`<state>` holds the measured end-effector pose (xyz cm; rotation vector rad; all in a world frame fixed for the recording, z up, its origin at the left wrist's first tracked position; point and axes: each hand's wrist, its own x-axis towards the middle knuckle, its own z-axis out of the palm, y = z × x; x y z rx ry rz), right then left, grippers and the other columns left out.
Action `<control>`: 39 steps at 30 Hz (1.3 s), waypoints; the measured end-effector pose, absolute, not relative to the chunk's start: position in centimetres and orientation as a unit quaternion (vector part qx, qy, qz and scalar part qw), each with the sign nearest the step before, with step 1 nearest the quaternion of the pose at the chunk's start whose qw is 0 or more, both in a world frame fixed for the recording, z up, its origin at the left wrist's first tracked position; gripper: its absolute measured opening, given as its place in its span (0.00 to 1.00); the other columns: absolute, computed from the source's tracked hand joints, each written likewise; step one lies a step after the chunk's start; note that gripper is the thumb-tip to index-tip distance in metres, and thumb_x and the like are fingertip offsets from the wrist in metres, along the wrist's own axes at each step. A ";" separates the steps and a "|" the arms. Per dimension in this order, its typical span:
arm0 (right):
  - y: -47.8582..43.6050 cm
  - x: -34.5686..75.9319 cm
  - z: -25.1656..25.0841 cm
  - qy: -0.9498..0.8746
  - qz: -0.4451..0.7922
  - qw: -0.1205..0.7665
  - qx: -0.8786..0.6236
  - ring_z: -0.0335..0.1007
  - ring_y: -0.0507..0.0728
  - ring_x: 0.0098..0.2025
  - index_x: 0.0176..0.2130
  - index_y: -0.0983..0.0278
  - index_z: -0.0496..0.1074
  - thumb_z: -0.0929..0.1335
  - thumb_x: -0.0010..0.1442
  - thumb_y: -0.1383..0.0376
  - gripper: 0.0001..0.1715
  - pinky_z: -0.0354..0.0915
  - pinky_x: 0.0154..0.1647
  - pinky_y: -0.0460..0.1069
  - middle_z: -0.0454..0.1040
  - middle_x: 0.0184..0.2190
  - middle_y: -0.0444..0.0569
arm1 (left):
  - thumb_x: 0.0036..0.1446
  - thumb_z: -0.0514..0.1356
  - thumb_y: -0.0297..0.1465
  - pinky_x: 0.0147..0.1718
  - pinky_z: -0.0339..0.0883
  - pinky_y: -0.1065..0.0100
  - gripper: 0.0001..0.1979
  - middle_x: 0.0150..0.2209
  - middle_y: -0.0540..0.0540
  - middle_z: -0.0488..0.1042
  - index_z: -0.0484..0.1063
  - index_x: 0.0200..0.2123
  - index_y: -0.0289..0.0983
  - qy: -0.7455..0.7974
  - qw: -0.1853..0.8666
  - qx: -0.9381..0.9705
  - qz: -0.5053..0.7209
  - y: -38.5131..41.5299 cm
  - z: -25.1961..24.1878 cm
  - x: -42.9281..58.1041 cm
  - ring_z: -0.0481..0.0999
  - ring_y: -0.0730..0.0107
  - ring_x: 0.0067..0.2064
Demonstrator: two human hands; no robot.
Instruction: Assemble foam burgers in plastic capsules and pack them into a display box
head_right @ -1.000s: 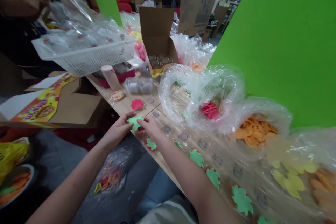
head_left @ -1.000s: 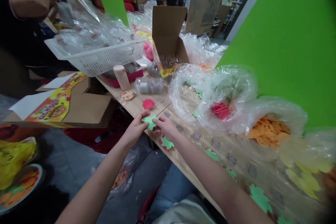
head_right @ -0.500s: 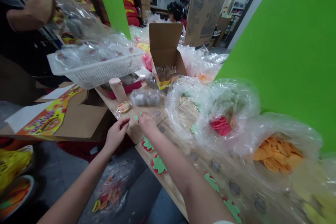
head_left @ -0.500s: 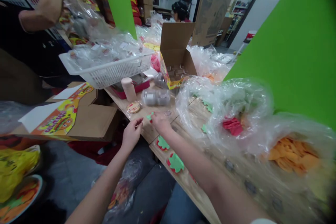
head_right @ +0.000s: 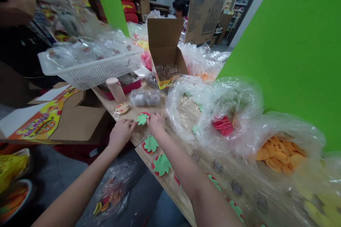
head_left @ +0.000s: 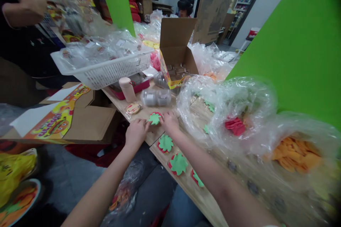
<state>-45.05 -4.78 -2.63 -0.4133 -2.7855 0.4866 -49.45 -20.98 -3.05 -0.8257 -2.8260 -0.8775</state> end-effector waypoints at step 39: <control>-3.6 -43.1 -3.4 -0.976 0.121 0.159 -0.084 0.59 0.59 0.45 0.41 0.64 0.72 0.60 0.59 0.69 0.14 0.57 0.46 0.51 0.70 0.36 0.53 | 0.54 0.52 0.41 0.34 0.66 0.67 0.17 0.35 0.45 0.75 0.71 0.40 0.36 -0.836 -0.038 -0.319 -0.445 -15.9 -5.1 -56.5 0.73 0.67 0.34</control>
